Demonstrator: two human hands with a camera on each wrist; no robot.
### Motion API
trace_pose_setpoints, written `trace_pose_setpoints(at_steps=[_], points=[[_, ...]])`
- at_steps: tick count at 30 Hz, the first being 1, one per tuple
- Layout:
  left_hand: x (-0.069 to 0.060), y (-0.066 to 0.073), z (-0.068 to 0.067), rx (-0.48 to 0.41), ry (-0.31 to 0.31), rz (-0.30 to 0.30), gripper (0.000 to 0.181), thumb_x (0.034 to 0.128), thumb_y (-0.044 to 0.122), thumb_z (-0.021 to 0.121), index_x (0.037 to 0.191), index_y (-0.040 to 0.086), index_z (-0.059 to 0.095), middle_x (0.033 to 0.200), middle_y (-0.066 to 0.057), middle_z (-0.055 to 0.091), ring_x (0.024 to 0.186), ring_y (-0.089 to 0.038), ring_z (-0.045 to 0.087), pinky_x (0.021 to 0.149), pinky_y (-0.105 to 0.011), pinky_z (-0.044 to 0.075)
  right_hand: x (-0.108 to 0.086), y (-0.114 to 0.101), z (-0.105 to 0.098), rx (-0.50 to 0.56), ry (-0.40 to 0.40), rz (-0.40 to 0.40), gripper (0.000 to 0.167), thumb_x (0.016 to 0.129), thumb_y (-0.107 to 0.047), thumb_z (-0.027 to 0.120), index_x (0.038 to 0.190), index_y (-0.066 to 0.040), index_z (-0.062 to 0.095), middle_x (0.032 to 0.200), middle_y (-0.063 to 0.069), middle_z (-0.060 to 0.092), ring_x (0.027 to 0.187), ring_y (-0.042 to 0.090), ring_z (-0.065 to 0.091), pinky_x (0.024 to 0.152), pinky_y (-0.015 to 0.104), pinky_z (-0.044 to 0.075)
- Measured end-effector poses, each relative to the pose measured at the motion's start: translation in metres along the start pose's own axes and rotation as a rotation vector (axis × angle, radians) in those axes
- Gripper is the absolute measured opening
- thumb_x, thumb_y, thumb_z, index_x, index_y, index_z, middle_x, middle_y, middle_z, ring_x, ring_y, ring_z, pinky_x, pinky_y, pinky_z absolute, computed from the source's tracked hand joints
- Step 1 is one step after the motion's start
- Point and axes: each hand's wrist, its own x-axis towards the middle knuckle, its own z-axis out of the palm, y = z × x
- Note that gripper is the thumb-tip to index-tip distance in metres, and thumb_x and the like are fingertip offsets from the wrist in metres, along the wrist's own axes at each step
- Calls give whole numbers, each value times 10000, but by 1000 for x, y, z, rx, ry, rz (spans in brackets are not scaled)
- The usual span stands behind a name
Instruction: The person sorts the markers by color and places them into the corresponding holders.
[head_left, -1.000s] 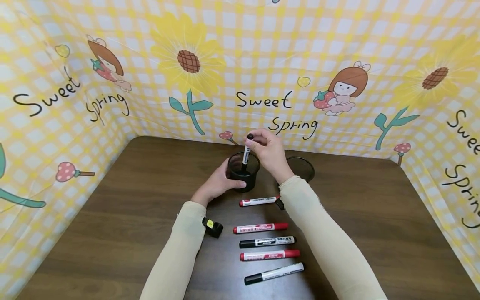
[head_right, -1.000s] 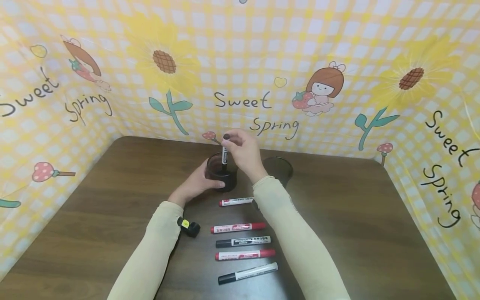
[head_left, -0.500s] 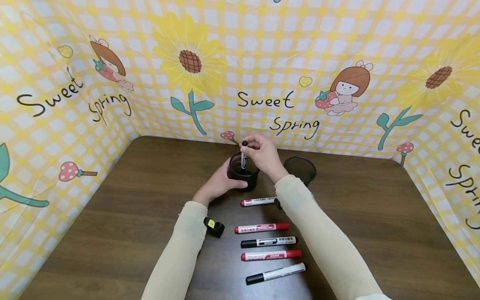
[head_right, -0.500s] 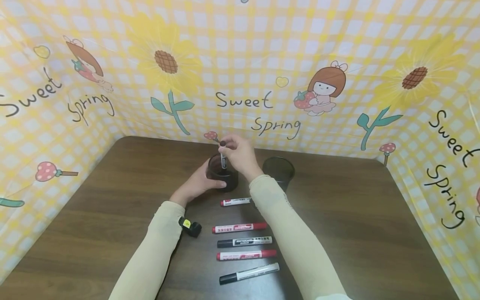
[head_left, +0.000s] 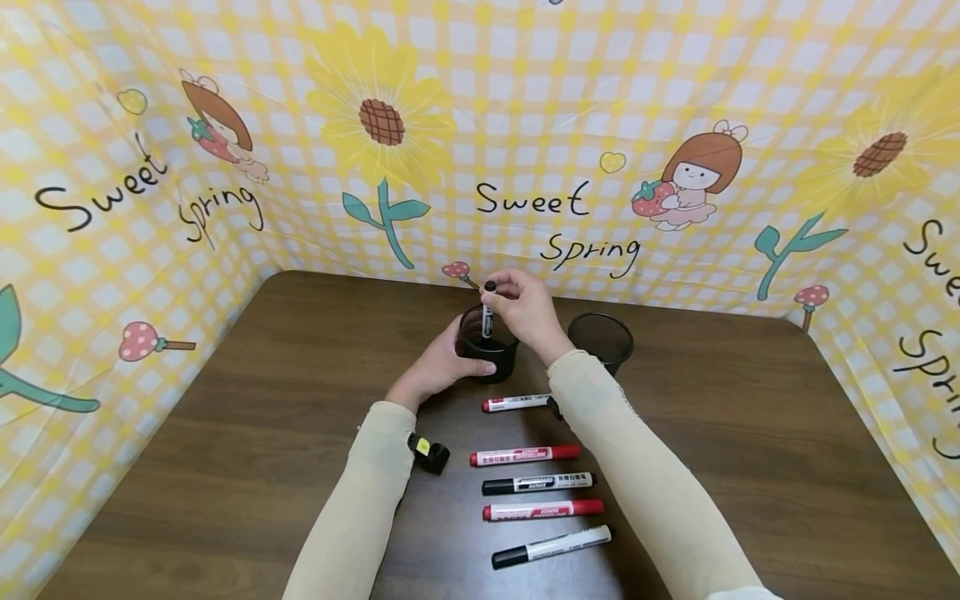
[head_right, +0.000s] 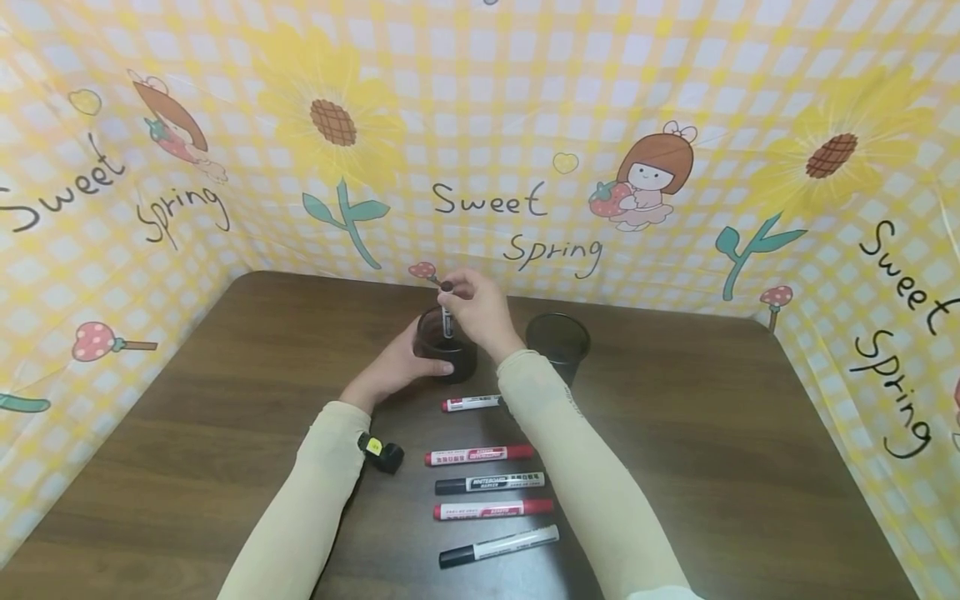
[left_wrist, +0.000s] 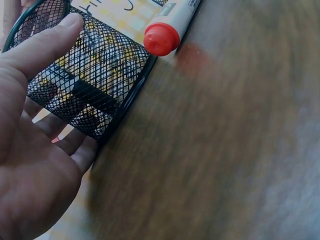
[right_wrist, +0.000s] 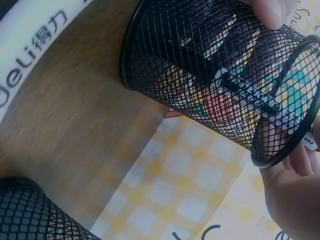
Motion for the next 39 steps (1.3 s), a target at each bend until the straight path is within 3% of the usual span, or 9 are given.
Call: trace_pose_setpoints(at_steps=[8,13,20,29,39], points=[[13,-29,-3,18,21,28,934,820,152,863,1563,160,298,1474,-81,469,1313,-256,457,1104,-452,333,0,-1,2,2,-3,-28,250,932,-83,728,1172,-29,683,1011,100,738,977,239,656,864,386,503],[13,-30,-3,37,26,24,932,824,197,866,1566,173,303,1474,-68,465,1320,-254,447,1107,-463,328,-1,-1,3,-26,3,-39,244,936,-99,729,1163,-19,691,1032,96,737,994,236,645,889,390,496],[12,-29,-2,54,35,18,921,814,209,875,1549,182,319,1446,-50,492,1305,-240,465,1097,-464,340,-3,-2,3,-52,-1,-61,214,946,-84,717,1151,-26,703,1020,84,736,937,216,633,828,356,491],[12,-28,-2,59,31,24,912,821,188,865,1551,175,318,1450,-56,492,1310,-240,468,1098,-467,341,-1,-2,5,-181,-29,-93,279,966,-149,711,1227,-52,711,1034,45,731,968,187,663,843,368,524],[13,-30,-2,44,32,51,905,819,126,859,1550,178,327,1452,-44,495,1315,-226,465,1109,-454,327,-2,-4,5,-198,-23,-78,265,966,-157,711,1223,-88,719,1034,21,718,948,178,635,828,361,511]])
